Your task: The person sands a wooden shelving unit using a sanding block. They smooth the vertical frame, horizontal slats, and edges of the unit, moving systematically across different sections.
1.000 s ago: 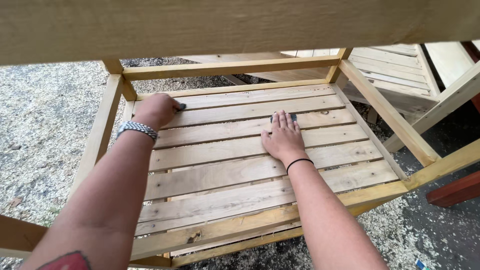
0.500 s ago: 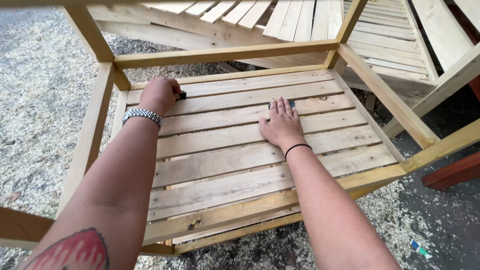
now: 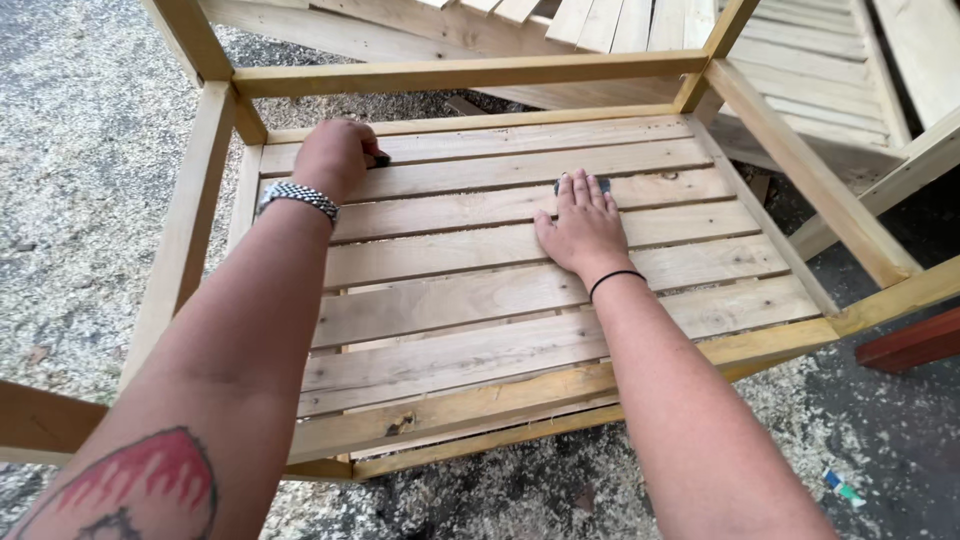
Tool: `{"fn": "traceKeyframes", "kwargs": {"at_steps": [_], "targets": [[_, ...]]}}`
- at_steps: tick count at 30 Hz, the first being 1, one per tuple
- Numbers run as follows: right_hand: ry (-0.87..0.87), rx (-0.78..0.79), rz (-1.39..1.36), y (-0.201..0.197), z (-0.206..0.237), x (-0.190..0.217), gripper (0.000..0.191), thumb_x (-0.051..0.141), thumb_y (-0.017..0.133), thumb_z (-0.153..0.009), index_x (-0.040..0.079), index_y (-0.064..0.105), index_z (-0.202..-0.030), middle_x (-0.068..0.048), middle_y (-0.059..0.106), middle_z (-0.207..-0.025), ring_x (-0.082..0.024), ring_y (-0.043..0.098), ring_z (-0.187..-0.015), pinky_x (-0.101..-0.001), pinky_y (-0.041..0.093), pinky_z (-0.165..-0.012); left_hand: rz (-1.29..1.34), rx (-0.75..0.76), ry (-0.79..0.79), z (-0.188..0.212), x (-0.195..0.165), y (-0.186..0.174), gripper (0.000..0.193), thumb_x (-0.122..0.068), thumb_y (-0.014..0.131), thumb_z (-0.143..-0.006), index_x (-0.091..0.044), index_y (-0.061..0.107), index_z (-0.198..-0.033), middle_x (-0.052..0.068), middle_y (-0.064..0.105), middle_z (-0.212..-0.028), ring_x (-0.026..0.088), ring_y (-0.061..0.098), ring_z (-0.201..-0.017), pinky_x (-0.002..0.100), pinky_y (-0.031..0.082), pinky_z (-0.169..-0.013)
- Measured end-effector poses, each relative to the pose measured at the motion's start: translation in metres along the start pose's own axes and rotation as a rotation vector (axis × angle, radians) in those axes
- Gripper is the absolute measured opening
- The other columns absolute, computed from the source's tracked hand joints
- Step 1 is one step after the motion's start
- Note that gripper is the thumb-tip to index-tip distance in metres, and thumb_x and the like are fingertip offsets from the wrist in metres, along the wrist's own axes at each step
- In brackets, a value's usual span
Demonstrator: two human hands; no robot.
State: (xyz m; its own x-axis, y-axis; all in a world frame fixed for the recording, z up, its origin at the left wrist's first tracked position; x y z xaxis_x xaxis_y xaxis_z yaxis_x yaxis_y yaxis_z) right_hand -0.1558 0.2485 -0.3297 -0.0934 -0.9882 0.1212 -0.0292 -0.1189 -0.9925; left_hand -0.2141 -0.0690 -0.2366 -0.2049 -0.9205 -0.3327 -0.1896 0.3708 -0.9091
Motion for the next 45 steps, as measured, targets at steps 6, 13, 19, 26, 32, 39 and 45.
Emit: {"fn": "traceKeyframes", "kwargs": {"at_steps": [6, 13, 19, 26, 32, 39, 45], "targets": [[0.003, -0.020, 0.010, 0.000, 0.000, 0.000, 0.080, 0.050, 0.036, -0.098, 0.005, 0.017, -0.161, -0.013, 0.011, -0.170, -0.026, 0.010, -0.156, -0.0412, 0.010, -0.125, 0.122, 0.060, -0.182, 0.005, 0.028, -0.006, 0.013, -0.011, 0.076, -0.088, -0.015, 0.080, -0.100, 0.009, 0.075, -0.103, 0.024, 0.073, -0.091, 0.036, 0.060, -0.085], [0.005, -0.016, 0.030, 0.000, 0.000, -0.001, 0.080, 0.052, 0.035, -0.098, 0.006, 0.018, -0.161, -0.013, 0.012, -0.169, -0.026, 0.011, -0.156, -0.0408, 0.010, -0.125, 0.232, -0.231, 0.120, 0.002, -0.035, 0.017, 0.013, -0.003, 0.075, -0.084, -0.012, 0.082, -0.092, 0.012, 0.073, -0.102, 0.032, 0.069, -0.094, 0.041, 0.055, -0.089], [-0.004, -0.021, 0.005, 0.004, -0.002, -0.003, 0.080, 0.052, 0.035, -0.097, 0.005, 0.018, -0.160, -0.013, 0.012, -0.169, -0.025, 0.010, -0.156, -0.0408, 0.010, -0.125, 0.095, -0.289, 0.014, 0.021, 0.016, -0.005, 0.013, -0.006, 0.072, -0.090, -0.014, 0.082, -0.094, 0.010, 0.073, -0.102, 0.031, 0.069, -0.094, 0.041, 0.054, -0.088], [-0.005, -0.043, 0.020, 0.005, -0.004, -0.004, 0.079, 0.051, 0.035, -0.098, 0.006, 0.020, -0.160, -0.012, 0.014, -0.169, -0.025, 0.011, -0.156, -0.0422, 0.011, -0.125, 0.113, -0.284, 0.034, 0.019, -0.020, 0.019, 0.016, -0.009, 0.074, -0.084, -0.014, 0.081, -0.097, 0.010, 0.072, -0.103, 0.031, 0.068, -0.095, 0.040, 0.053, -0.090], [-0.004, -0.037, 0.008, 0.006, -0.004, -0.002, 0.079, 0.052, 0.036, -0.098, 0.006, 0.018, -0.160, -0.012, 0.013, -0.169, -0.025, 0.011, -0.156, -0.0411, 0.010, -0.125, 0.103, -0.205, 0.013, 0.029, 0.008, 0.012, 0.020, -0.010, 0.071, -0.089, -0.018, 0.080, -0.105, 0.010, 0.072, -0.107, 0.032, 0.068, -0.094, 0.042, 0.053, -0.086], [0.011, -0.022, 0.022, 0.000, -0.002, -0.003, 0.081, 0.052, 0.037, -0.098, 0.005, 0.017, -0.161, -0.012, 0.012, -0.170, -0.024, 0.010, -0.157, -0.0400, 0.011, -0.126, 0.157, -0.265, -0.099, 0.027, -0.003, 0.012, 0.021, -0.008, 0.069, -0.090, -0.017, 0.082, -0.104, 0.012, 0.074, -0.108, 0.030, 0.071, -0.099, 0.038, 0.053, -0.094], [0.003, -0.012, 0.003, 0.007, -0.004, -0.003, 0.081, 0.053, 0.035, -0.098, 0.006, 0.016, -0.161, -0.011, 0.011, -0.170, -0.024, 0.009, -0.156, -0.0397, 0.010, -0.125, 0.298, -0.177, 0.019, 0.017, -0.046, 0.030, 0.022, -0.015, 0.062, -0.097, -0.020, 0.079, -0.111, 0.008, 0.074, -0.116, 0.030, 0.069, -0.106, 0.040, 0.052, -0.096]]}}
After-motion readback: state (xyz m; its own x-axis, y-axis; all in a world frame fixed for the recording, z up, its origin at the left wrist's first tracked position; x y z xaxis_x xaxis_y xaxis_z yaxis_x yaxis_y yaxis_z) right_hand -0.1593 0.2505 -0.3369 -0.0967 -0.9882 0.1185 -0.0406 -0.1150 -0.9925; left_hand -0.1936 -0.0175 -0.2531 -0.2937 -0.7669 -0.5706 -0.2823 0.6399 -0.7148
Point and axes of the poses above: each hand's wrist, its own z-axis away from the middle knuckle, its own y-axis out of the palm, x = y × z, the point moved 7 cm from there along -z, towards the middle knuckle
